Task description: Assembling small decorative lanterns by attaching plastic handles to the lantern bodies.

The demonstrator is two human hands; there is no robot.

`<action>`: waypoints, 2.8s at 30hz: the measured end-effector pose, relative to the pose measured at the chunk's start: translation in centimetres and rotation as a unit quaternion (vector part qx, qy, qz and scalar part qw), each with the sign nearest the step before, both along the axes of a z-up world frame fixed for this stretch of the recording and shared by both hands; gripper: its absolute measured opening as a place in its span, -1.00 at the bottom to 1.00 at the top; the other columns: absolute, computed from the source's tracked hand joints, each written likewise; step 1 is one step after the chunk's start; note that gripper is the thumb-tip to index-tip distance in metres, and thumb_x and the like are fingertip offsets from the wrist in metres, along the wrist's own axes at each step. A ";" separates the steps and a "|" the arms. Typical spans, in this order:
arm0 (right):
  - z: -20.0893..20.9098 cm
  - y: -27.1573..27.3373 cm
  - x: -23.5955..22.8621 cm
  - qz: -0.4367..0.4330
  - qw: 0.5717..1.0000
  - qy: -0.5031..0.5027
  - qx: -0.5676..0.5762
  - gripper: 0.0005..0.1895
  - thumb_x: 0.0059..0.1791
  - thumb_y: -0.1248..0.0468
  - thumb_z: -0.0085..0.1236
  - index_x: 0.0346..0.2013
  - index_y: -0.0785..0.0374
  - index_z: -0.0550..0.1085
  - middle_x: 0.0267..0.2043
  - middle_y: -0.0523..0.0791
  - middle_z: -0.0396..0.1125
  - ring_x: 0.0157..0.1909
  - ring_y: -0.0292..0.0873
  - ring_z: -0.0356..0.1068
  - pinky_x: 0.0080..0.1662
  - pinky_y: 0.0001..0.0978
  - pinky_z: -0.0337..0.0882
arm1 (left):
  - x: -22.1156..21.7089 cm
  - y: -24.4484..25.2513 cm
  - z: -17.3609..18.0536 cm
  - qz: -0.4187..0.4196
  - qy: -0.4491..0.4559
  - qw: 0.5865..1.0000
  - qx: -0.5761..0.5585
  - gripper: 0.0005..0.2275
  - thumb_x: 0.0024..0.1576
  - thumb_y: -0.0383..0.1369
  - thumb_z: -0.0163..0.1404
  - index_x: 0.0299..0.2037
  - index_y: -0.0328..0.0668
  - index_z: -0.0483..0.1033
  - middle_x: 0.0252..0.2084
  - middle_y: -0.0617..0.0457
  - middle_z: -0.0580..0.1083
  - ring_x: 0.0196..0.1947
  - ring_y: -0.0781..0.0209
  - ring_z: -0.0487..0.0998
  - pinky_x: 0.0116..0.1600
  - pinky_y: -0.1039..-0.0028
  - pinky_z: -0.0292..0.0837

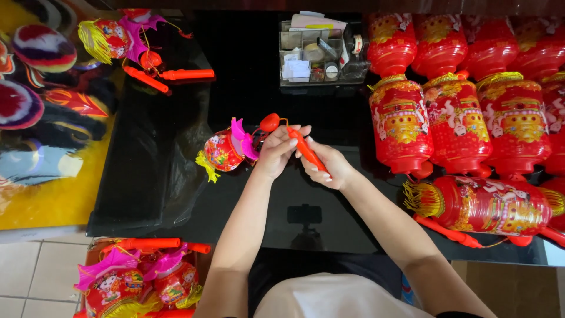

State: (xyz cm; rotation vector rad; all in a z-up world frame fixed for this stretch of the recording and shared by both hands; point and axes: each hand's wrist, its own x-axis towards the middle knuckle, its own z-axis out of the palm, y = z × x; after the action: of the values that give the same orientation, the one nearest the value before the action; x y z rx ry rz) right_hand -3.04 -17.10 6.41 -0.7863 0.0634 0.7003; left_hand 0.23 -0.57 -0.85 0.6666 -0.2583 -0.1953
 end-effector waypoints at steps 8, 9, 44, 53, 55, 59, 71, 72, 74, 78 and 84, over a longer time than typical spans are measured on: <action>-0.3 -0.4 0.5 0.009 0.999 -0.041 -0.011 -0.63 0.21 0.14 -0.17 -0.09 0.49 0.29 -0.62 -0.09 0.09 -0.84 -0.37 0.00 -0.82 -0.62 0.01 | 0.9 0.0 -3.2 0.042 0.028 0.998 0.041 -0.67 0.11 -0.59 0.16 0.10 -0.35 0.52 -0.11 -0.18 0.59 -0.43 0.33 0.51 -0.31 0.59 0.48; -0.4 -0.5 0.5 0.018 0.999 -0.039 -0.005 -0.64 0.21 0.13 -0.16 -0.07 0.46 0.29 -0.62 -0.15 0.05 -0.82 -0.38 0.02 -0.81 -0.63 0.03 | 0.9 0.0 -3.0 0.042 0.020 0.998 0.036 -0.65 0.11 -0.59 0.15 0.13 -0.38 0.51 -0.08 -0.19 0.60 -0.42 0.31 0.55 -0.26 0.56 0.53; -4.6 -3.5 4.0 -0.048 0.985 -0.147 -0.073 -0.56 0.22 0.06 -0.17 -0.31 0.41 0.33 -0.72 -0.21 -0.06 -0.84 -0.39 -0.09 -0.82 -0.63 -0.11 | 1.6 7.6 7.7 0.063 0.016 0.774 0.630 -0.13 -0.19 0.07 0.34 0.33 -0.05 0.28 0.23 -0.24 0.40 0.29 -0.17 0.36 0.35 0.13 0.19; -8.7 -4.0 5.2 -0.079 0.978 -0.193 0.028 -0.36 0.17 -0.19 -0.24 -0.39 0.35 0.38 -0.74 -0.02 0.12 -0.73 -0.16 0.12 -0.63 -0.49 0.10 | 0.1 3.2 0.2 -0.144 0.103 0.984 0.024 -0.47 0.11 -0.11 0.11 0.21 -0.26 0.42 0.13 -0.28 0.50 0.10 -0.20 0.55 0.11 -0.10 0.47; -9.6 -3.9 4.8 -0.046 0.979 -0.201 0.006 -0.31 0.16 -0.22 -0.28 -0.39 0.34 0.44 -0.74 0.07 0.24 -0.71 -0.09 0.20 -0.60 -0.43 0.16 | -0.9 3.3 1.0 -0.237 0.076 0.968 -0.030 -0.40 0.17 0.03 0.01 0.29 -0.27 0.35 0.21 -0.33 0.45 0.18 -0.25 0.49 0.16 -0.20 0.40; -12.2 -5.1 5.2 0.011 0.983 -0.166 0.080 -0.47 0.19 -0.09 -0.29 -0.07 0.36 0.36 -0.53 0.36 0.39 -0.55 0.24 0.49 -0.48 -0.10 0.55 | 0.1 3.5 0.4 -0.266 0.094 0.959 -0.002 -0.36 -0.05 -0.23 0.22 0.26 -0.31 0.38 0.14 -0.33 0.49 0.09 -0.25 0.55 0.04 -0.22 0.48; -9.5 -5.8 3.7 0.181 0.952 -0.108 0.220 -0.64 0.20 0.15 -0.29 0.07 0.44 0.16 -0.20 0.63 0.29 -0.12 0.63 0.44 -0.18 0.55 0.41 | 1.5 4.3 -3.9 -0.358 0.002 0.929 -0.091 -0.18 -0.29 -0.51 0.26 0.23 -0.77 0.18 0.09 -0.66 0.38 0.03 -0.66 0.46 -0.04 -0.57 0.30; -9.2 -5.7 3.6 0.183 0.951 -0.109 0.223 -0.64 0.20 0.16 -0.30 0.06 0.46 0.14 -0.21 0.62 0.30 -0.12 0.61 0.45 -0.18 0.54 0.41 | 1.5 4.3 -3.6 -0.359 -0.004 0.929 -0.093 -0.19 -0.28 -0.53 0.26 0.23 -0.79 0.17 0.07 -0.69 0.38 0.00 -0.69 0.47 -0.05 -0.59 0.29; -10.3 -5.9 3.7 0.168 0.961 -0.099 0.194 -0.65 0.20 0.13 -0.26 0.04 0.42 0.17 -0.30 0.52 0.33 -0.28 0.53 0.48 -0.31 0.45 0.45 | 1.7 4.4 -4.3 -0.361 0.000 0.929 -0.081 -0.20 -0.26 -0.50 0.27 0.23 -0.76 0.20 0.08 -0.66 0.39 0.03 -0.64 0.47 -0.03 -0.53 0.32; -11.5 -5.2 4.3 0.077 0.985 -0.036 0.150 -0.63 0.19 0.05 -0.18 -0.05 0.36 0.30 -0.59 -0.05 0.08 -0.75 -0.22 0.16 -0.74 -0.47 0.32 | 1.8 3.8 -1.5 -0.343 0.003 0.939 -0.038 -0.23 -0.20 -0.37 0.31 0.24 -0.62 0.28 0.10 -0.52 0.45 0.08 -0.43 0.52 0.00 -0.33 0.43; -10.8 -3.9 3.1 0.002 0.997 -0.013 0.079 -0.51 0.19 -0.07 -0.14 -0.37 0.30 0.32 -0.62 -0.25 -0.10 -0.74 -0.40 -0.11 -0.78 -0.70 -0.02 | 1.1 4.0 -0.2 -0.315 0.017 0.948 -0.036 -0.31 -0.14 -0.36 0.33 0.21 -0.54 0.36 0.08 -0.40 0.49 0.08 -0.27 0.54 0.05 -0.23 0.45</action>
State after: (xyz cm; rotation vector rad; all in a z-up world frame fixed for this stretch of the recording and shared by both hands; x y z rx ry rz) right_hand 0.09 -20.99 -4.36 -0.6431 -0.0167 0.6908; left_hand 1.37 3.45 -1.10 0.4903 -0.4400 -0.8056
